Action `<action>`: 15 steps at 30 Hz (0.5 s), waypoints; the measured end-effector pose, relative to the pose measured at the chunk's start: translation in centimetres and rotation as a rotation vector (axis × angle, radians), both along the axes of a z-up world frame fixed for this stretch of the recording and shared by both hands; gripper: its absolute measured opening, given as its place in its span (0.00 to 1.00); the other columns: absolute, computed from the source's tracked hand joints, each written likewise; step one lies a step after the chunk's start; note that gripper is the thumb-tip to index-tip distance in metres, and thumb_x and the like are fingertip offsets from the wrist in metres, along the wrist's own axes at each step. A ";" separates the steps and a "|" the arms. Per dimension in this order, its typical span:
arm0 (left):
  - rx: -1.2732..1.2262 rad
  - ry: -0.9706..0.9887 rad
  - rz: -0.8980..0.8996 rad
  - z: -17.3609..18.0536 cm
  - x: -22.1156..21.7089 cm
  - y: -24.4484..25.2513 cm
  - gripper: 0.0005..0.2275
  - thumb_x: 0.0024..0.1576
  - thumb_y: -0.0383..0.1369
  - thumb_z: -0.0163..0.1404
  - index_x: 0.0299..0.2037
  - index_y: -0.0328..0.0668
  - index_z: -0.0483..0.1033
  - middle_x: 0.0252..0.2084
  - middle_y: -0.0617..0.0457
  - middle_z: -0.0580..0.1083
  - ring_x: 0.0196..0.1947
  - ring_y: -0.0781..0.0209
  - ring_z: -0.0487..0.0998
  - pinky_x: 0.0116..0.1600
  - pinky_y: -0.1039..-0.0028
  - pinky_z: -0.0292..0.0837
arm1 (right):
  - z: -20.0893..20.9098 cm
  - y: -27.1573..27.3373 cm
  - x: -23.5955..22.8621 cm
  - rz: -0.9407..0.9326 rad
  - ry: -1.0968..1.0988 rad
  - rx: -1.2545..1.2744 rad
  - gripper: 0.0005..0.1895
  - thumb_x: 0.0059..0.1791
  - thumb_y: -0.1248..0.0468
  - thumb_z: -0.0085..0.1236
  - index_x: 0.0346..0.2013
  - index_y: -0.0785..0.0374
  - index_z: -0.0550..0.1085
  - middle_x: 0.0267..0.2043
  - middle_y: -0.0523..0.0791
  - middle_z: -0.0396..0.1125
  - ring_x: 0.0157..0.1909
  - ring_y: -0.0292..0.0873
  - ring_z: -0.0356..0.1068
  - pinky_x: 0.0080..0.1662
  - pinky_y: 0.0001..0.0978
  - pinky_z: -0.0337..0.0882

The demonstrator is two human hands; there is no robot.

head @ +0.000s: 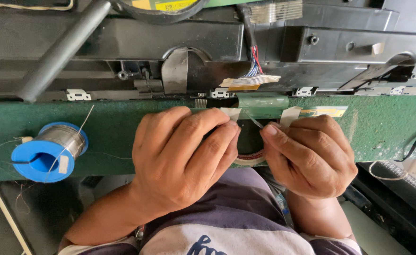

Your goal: The person is soldering a ribbon cable to a circuit board using a soldering iron and solder wire. They repeatedly apply heat and solder to the connection points while holding the cable in place.

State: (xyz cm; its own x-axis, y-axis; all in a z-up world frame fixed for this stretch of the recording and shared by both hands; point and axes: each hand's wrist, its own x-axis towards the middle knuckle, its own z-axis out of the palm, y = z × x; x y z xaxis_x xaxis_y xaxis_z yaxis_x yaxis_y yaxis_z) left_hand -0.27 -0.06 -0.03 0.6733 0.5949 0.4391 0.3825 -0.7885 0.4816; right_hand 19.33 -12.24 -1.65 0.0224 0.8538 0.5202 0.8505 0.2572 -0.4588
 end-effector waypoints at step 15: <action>-0.010 0.007 -0.012 0.0 -0.1 0.0 0.04 0.68 0.31 0.55 0.41 0.50 0.82 0.44 0.62 0.81 0.39 0.55 0.74 0.42 0.66 0.67 | 0.1 0.1 -0.1 0.012 -0.006 0.012 0.05 0.51 0.78 0.67 0.37 0.72 0.78 0.28 0.51 0.72 0.26 0.53 0.66 0.31 0.41 0.68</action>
State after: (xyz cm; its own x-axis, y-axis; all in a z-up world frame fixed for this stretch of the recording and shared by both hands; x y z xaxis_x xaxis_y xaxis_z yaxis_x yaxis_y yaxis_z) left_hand -0.32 -0.08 0.01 0.6835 0.5911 0.4283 0.3765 -0.7882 0.4869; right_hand 19.28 -12.13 -1.50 0.0091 0.8478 0.5302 0.8498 0.2729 -0.4509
